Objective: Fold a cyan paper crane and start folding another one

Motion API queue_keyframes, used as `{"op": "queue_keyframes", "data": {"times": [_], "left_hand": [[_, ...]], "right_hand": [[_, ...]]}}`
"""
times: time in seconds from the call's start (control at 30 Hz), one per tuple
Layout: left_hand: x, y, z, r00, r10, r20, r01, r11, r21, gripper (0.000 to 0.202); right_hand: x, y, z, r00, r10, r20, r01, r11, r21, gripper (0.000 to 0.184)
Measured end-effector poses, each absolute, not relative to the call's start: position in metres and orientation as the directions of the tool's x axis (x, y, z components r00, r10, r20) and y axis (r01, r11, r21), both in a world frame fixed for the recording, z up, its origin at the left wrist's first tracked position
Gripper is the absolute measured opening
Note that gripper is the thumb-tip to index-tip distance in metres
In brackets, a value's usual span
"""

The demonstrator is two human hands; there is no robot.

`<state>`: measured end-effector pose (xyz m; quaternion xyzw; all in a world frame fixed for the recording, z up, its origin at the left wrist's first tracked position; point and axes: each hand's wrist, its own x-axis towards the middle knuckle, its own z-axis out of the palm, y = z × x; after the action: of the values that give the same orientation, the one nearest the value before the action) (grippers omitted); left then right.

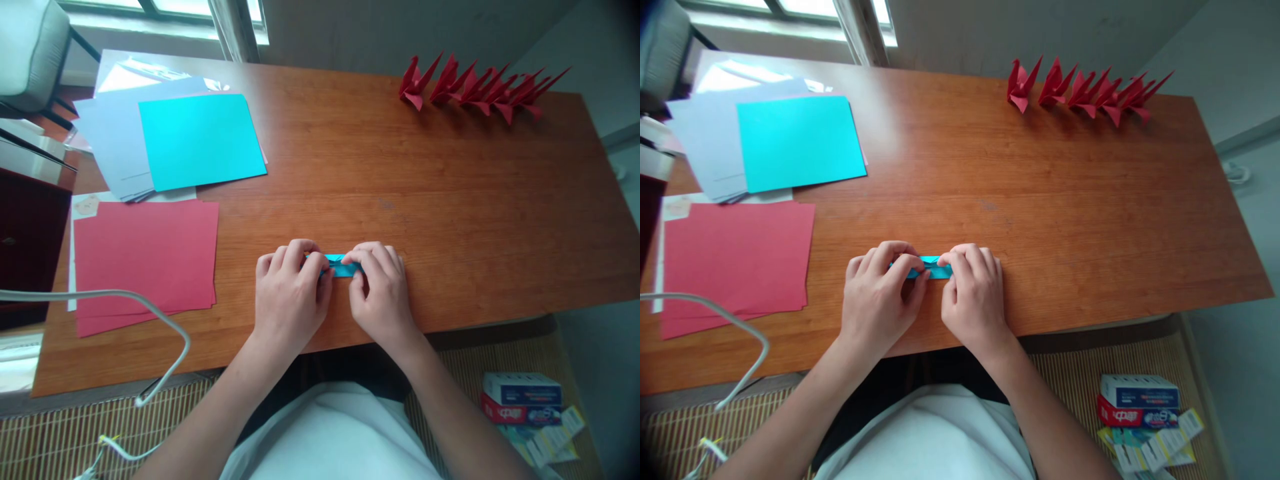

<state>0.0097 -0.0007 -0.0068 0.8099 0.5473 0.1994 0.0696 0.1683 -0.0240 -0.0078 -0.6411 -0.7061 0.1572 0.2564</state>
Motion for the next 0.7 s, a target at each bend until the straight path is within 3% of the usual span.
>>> {"op": "queue_keyframes", "data": {"times": [0.3, 0.43, 0.7], "left_hand": [[0.0085, -0.0013, -0.0067, 0.326, 0.911, 0.251, 0.855, -0.398, 0.334, 0.009], [0.0095, 0.0000, -0.0070, 0.325, 0.910, 0.256, 0.855, -0.399, 0.333, 0.009], [0.0091, -0.0020, -0.0042, 0.377, 0.888, 0.263, 0.859, -0.441, 0.260, 0.007]], "right_hand": [[0.1711, -0.0243, -0.0070, -0.042, 0.986, 0.159, 0.782, 0.132, -0.610, 0.025], [0.1672, -0.0223, -0.0079, -0.025, 0.987, 0.161, 0.830, 0.110, -0.546, 0.007], [0.1662, -0.0213, -0.0110, -0.033, 0.990, 0.136, 0.855, 0.098, -0.508, 0.006]]}}
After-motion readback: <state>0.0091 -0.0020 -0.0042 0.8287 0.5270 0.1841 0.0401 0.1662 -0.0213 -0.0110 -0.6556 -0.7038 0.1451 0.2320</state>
